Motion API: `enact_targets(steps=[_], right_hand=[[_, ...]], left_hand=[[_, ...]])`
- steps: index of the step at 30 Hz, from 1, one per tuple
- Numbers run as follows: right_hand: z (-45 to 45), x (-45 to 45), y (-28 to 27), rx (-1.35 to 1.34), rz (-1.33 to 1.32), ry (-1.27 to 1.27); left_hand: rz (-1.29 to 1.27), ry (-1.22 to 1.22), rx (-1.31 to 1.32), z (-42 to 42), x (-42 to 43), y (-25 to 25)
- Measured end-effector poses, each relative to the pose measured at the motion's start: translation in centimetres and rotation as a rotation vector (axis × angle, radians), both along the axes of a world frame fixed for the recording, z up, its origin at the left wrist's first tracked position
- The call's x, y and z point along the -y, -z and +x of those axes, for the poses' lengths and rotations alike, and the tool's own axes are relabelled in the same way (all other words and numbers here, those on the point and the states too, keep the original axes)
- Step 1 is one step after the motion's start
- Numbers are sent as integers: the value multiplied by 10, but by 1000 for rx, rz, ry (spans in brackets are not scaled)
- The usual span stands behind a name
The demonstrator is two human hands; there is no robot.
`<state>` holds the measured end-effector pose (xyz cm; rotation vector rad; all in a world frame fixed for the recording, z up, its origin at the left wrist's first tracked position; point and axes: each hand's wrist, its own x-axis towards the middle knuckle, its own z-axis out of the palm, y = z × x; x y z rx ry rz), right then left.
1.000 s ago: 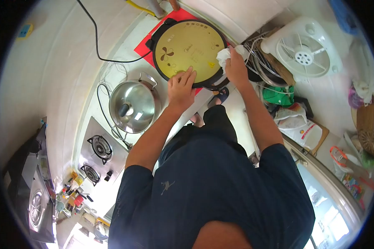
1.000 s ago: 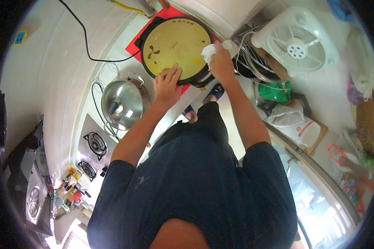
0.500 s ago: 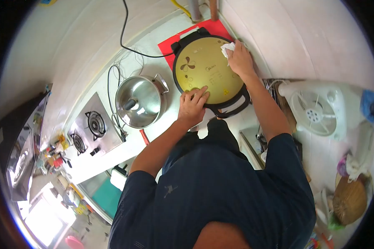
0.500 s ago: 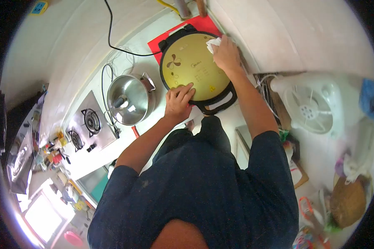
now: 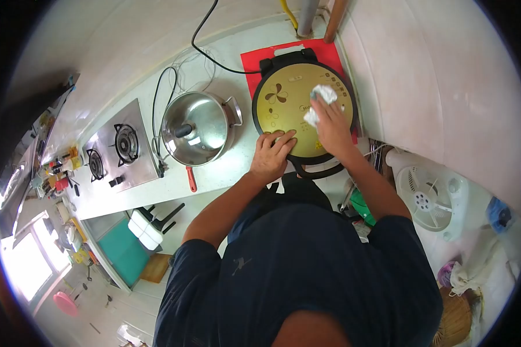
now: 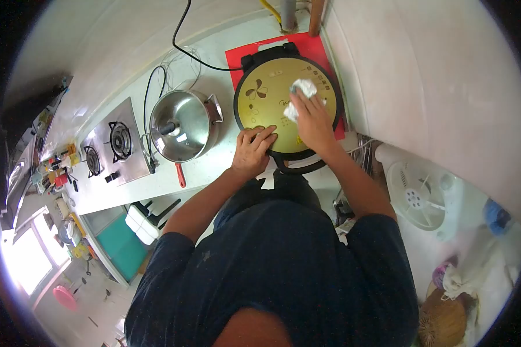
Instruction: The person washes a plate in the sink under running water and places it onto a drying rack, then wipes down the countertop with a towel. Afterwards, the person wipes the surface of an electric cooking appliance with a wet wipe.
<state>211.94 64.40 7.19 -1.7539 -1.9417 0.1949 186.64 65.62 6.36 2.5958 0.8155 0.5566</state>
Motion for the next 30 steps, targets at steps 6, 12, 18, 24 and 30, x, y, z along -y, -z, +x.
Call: enact_targets(steps=[6, 12, 18, 24, 30], right_hand=[[38, -30, 6, -39, -8, 87], [3, 11, -5, 24, -70, 204], [3, 54, -11, -91, -90, 200], [29, -15, 11, -164, -67, 361], [-19, 47, -7, -162, -149, 157]], left_hand=[[-1, 6, 9, -1, 1, -2], [-16, 6, 19, -1, 1, -4], [-24, 1, 41, -4, 2, 5], [-19, 10, 47, -6, 1, 4], [-11, 8, 94, -11, 2, 3]])
